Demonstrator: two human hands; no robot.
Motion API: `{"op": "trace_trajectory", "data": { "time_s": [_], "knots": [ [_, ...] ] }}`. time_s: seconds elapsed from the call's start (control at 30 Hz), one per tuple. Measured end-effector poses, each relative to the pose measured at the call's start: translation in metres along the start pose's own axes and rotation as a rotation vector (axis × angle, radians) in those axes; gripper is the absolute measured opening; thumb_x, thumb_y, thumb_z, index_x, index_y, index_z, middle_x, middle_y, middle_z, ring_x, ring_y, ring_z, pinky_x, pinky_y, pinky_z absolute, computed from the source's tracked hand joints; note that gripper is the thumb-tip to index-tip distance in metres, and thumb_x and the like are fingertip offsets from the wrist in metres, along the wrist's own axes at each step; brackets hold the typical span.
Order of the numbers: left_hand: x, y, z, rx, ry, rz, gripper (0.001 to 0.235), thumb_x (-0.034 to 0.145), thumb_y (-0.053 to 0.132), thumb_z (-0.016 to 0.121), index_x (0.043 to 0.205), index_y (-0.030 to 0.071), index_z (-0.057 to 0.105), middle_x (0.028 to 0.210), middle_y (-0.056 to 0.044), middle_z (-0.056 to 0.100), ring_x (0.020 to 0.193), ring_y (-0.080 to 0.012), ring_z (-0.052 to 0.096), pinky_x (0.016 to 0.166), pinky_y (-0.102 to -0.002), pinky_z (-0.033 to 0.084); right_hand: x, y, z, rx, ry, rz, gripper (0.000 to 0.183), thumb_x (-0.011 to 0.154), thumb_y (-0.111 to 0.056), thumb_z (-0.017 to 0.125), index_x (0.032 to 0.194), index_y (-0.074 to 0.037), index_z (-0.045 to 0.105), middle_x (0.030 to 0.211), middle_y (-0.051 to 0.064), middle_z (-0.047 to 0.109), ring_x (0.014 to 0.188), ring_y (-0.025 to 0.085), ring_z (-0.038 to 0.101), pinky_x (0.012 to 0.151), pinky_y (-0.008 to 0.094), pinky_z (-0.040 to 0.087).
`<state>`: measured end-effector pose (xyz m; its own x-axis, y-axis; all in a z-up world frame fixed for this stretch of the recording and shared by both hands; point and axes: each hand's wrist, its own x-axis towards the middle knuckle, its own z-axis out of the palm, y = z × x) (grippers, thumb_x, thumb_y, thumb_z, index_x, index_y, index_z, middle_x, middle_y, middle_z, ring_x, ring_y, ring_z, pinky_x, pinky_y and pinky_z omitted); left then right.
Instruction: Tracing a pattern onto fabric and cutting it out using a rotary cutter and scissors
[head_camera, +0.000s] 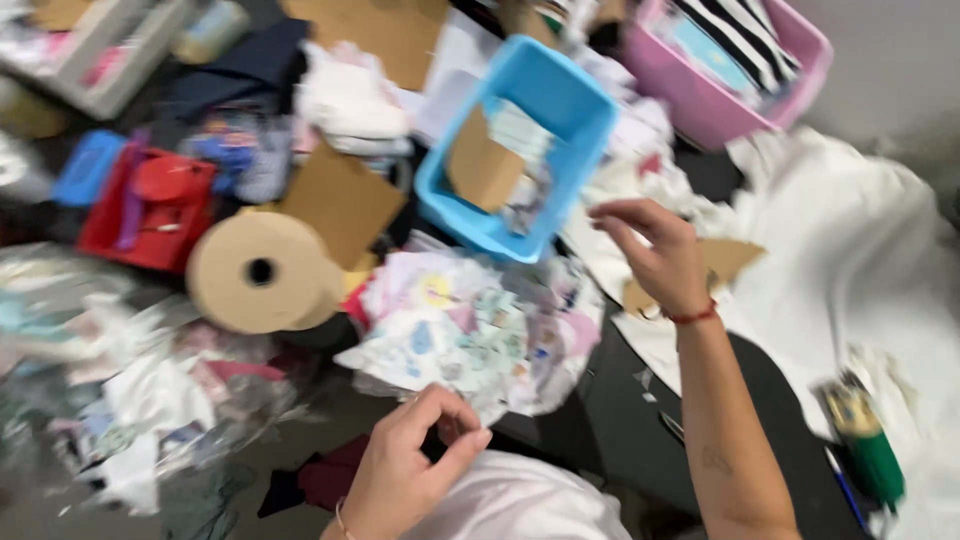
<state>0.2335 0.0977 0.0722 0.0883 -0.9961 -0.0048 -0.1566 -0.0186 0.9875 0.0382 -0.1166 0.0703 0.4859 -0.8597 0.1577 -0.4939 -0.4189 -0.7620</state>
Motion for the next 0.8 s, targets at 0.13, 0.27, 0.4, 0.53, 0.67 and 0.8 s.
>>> {"op": "trace_trajectory", "data": {
  "time_s": [0.13, 0.27, 0.4, 0.53, 0.67, 0.8],
  "knots": [
    [0.032, 0.007, 0.049, 0.051, -0.157, 0.01, 0.009, 0.074, 0.013, 0.063, 0.071, 0.013, 0.055, 0.066, 0.004, 0.055, 0.051, -0.0086, 0.048, 0.055, -0.021, 0.041, -0.101, 0.058, -0.073, -0.049, 0.25, 0.347, 0.01, 0.083, -0.007, 0.054, 0.09, -0.003, 0.061, 0.085, 0.006, 0.064, 0.08, 0.011, 0.061, 0.076, 0.022, 0.046],
    [0.046, 0.01, 0.107, 0.147, -0.437, -0.11, 0.007, 0.077, 0.021, 0.059, 0.075, 0.018, 0.053, 0.072, 0.007, 0.056, 0.059, -0.0083, 0.053, 0.056, -0.023, 0.042, -0.227, 0.12, -0.129, 0.014, 0.52, 0.591, 0.014, 0.087, -0.005, 0.052, 0.099, 0.002, 0.055, 0.092, 0.014, 0.06, 0.083, 0.017, 0.06, 0.078, 0.022, 0.045],
    [0.044, 0.008, 0.179, 0.229, -0.587, -0.132, 0.007, 0.074, 0.025, 0.058, 0.074, 0.021, 0.052, 0.071, 0.007, 0.054, 0.059, -0.0087, 0.053, 0.057, -0.027, 0.041, -0.346, 0.172, -0.184, -0.337, 0.558, 0.796, 0.018, 0.087, -0.012, 0.059, 0.102, -0.002, 0.06, 0.095, 0.007, 0.061, 0.087, 0.01, 0.054, 0.079, 0.024, 0.041],
    [0.039, -0.009, 0.247, 0.258, -0.653, -0.207, 0.004, 0.077, 0.022, 0.053, 0.079, 0.019, 0.055, 0.076, 0.006, 0.056, 0.071, -0.009, 0.055, 0.066, -0.026, 0.043, -0.443, 0.25, -0.239, -0.484, 0.566, 0.758, 0.025, 0.086, -0.008, 0.058, 0.111, -0.002, 0.058, 0.1, 0.012, 0.06, 0.092, 0.02, 0.057, 0.079, 0.031, 0.043],
    [0.041, -0.07, 0.296, 0.759, -0.2, 0.057, 0.041, 0.066, 0.025, 0.064, 0.105, 0.015, 0.053, 0.112, -0.006, 0.049, 0.102, -0.0243, 0.047, 0.083, -0.046, 0.033, -0.473, 0.321, -0.281, -0.79, 0.478, 0.59, 0.053, 0.075, -0.017, 0.066, 0.121, 0.007, 0.054, 0.109, 0.027, 0.052, 0.1, 0.037, 0.049, 0.085, 0.043, 0.038],
    [0.028, -0.084, 0.308, 1.139, 0.114, -0.092, 0.058, 0.061, 0.034, 0.065, 0.114, 0.017, 0.05, 0.133, -0.01, 0.033, 0.123, -0.0263, 0.029, 0.094, -0.061, 0.02, -0.453, 0.338, -0.293, -0.692, 0.291, 0.574, 0.065, 0.067, -0.023, 0.068, 0.119, 0.01, 0.048, 0.114, 0.027, 0.049, 0.105, 0.037, 0.044, 0.091, 0.041, 0.032]
  ]
}}
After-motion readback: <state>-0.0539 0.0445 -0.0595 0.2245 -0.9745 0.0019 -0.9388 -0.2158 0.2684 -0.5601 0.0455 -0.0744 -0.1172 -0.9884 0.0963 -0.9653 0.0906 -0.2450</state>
